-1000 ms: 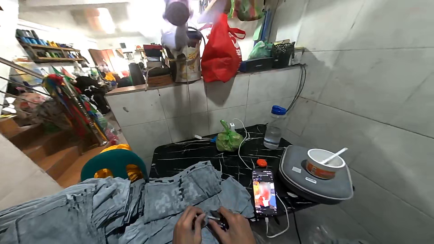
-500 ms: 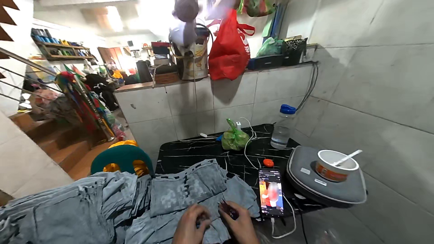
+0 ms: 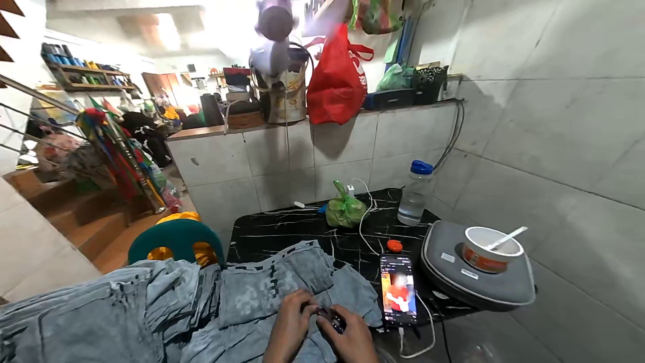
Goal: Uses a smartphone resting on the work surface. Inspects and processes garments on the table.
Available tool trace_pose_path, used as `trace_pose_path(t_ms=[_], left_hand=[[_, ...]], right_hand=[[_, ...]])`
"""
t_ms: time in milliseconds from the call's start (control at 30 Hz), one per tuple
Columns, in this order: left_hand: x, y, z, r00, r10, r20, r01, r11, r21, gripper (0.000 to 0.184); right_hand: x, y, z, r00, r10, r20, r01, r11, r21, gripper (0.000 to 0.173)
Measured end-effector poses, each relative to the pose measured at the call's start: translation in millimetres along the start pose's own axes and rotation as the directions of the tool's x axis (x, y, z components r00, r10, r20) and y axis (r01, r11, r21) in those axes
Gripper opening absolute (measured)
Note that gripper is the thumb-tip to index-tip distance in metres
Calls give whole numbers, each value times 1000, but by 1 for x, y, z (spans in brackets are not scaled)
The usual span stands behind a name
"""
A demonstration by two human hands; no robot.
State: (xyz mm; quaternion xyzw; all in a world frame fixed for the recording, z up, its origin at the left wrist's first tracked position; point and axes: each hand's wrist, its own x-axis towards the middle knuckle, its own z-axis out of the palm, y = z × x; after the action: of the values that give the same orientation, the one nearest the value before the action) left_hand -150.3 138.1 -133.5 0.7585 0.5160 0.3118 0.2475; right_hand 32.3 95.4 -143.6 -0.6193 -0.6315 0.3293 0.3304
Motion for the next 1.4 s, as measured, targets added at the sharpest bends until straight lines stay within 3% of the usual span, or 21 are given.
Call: trace_pose_path(t_ms=[100,233,367,533,600,667,733,800,867,933,1067,1167,1267,1400], left_hand=[[-3,3,-6,997,-55,-59,52,997,-55,15],[-4,5,-9,996,-84,-30,83,996,-25,18],[-6,11,-7,998,4,-62,3,994,108,21],[-19,22,-11,981,118,-155,-120,993,-1,17],[-39,37,-28,993,114,3,-113,984,-135,14],[-60,46,-43,953,119,277,-53,971,-234,14],[-79,38,-44,927,80,366,-32,990,-134,23],[-94,28,-35,965,-27,262,2,995,95,26],[-104,23,-15,984,-68,166,35,980,197,30],[-112,28,8,989,-46,137,33,995,96,40],[-113,36,32,1000,4,9,0,936,-351,47],[-104,40,33,994,-27,-105,-26,879,-475,53],[-98,35,34,990,43,-135,-94,913,-396,41],[-94,22,43,952,215,-219,-257,948,-185,15]], right_hand=[[1,-1,0,999,1,44,1,998,-55,49],[1,-8,-1,998,14,65,-7,994,-108,50],[0,-16,1,997,22,70,-9,983,-185,48],[-2,-11,5,1000,-31,5,31,986,-166,47],[-7,-5,1,993,-85,-82,80,995,-66,47],[-14,5,-8,955,-191,-229,193,981,-10,42],[-23,17,-26,885,-298,-356,300,952,-51,39],[-34,30,-46,838,-332,-434,327,941,-88,46],[-46,42,-61,809,-294,-509,297,952,-77,53],[-54,55,-70,783,-260,-564,273,960,-63,58],[-61,69,-79,788,-234,-570,235,969,-74,69],[-60,77,-78,813,-235,-532,208,972,-111,76],[-55,82,-78,848,-240,-473,178,969,-172,81],[-51,84,-81,826,-279,-490,189,956,-225,94]])
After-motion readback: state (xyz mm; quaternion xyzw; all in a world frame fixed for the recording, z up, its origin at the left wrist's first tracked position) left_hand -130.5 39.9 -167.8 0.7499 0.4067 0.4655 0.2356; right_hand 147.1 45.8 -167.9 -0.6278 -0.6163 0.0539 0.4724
